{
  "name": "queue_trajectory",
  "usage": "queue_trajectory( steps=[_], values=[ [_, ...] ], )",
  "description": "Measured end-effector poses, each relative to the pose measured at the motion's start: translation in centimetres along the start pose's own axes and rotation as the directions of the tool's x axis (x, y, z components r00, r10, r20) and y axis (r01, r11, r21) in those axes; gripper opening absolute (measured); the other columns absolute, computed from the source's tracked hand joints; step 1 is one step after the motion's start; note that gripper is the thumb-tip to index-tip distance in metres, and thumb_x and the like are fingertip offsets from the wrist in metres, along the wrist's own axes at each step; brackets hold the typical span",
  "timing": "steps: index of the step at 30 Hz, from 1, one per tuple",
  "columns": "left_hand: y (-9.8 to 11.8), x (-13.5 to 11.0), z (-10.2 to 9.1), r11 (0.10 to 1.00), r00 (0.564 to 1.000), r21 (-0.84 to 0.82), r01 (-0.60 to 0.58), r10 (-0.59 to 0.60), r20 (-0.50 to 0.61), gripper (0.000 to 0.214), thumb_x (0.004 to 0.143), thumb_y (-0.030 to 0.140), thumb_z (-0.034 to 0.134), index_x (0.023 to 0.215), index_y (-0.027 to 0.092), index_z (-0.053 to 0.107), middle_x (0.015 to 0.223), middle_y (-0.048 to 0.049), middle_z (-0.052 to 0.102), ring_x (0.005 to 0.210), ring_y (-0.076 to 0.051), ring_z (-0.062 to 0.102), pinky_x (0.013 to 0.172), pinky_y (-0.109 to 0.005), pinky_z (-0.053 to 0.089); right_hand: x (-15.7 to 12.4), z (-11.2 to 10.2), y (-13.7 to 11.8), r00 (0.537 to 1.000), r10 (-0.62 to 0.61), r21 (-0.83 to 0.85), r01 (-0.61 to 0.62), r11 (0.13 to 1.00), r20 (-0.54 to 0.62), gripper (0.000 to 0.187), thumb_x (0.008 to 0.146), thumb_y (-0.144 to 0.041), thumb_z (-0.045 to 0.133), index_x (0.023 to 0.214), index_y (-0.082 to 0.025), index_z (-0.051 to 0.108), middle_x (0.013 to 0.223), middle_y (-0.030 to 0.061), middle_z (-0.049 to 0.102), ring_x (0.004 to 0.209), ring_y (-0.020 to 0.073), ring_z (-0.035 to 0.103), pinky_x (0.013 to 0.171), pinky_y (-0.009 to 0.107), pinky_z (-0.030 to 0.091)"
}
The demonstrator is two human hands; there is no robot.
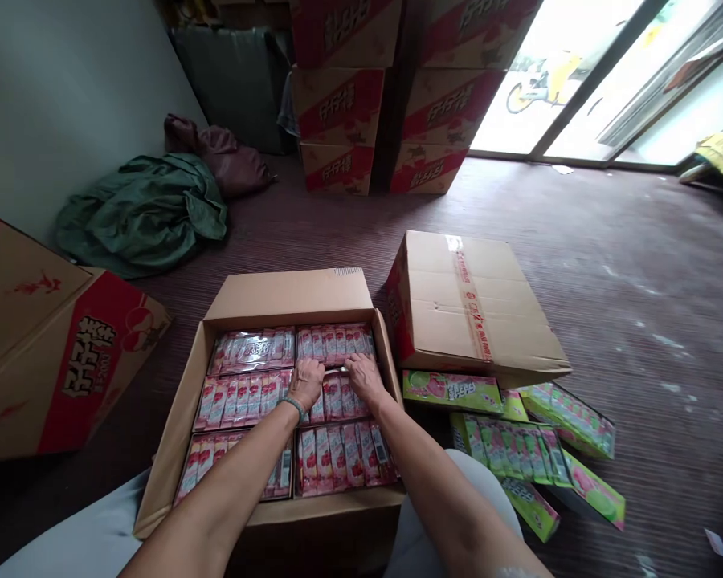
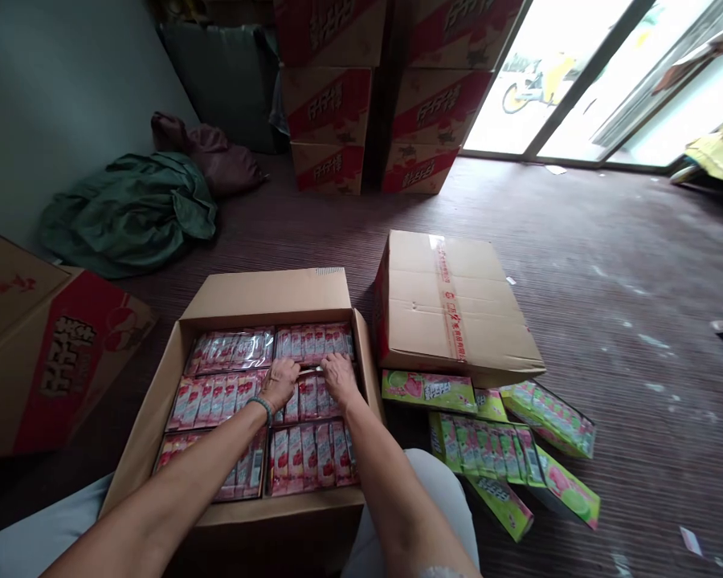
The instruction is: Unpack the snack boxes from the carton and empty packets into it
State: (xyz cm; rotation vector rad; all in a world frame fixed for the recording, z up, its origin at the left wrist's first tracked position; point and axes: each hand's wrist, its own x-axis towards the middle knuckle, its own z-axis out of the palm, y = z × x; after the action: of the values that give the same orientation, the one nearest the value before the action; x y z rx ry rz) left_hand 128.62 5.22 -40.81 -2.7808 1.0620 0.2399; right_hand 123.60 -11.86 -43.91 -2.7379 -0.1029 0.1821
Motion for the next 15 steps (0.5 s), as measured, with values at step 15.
queue_trajectory(
  steps=[15],
  values=[
    [0.1, -9.8, -7.0, 0.961, 0.892, 0.160, -0.224, 0.269, -0.363, 0.027, 0.093, 0.010, 0.038, 0.083, 0.015, 0.062, 0.075, -0.0074, 0.056, 0.076, -0.022, 0.049, 0.074, -0.037, 0.040, -7.8, -6.2, -4.4, 0.860, -0.415, -0.255, 0.348, 0.902, -0.297, 0.017, 0.093, -0.013, 0.045, 0.087, -0.016, 0.061, 0.086, 0.0070, 0.058, 0.084, 0.0209, 0.046, 0.081, 0.036, 0.031]
  ],
)
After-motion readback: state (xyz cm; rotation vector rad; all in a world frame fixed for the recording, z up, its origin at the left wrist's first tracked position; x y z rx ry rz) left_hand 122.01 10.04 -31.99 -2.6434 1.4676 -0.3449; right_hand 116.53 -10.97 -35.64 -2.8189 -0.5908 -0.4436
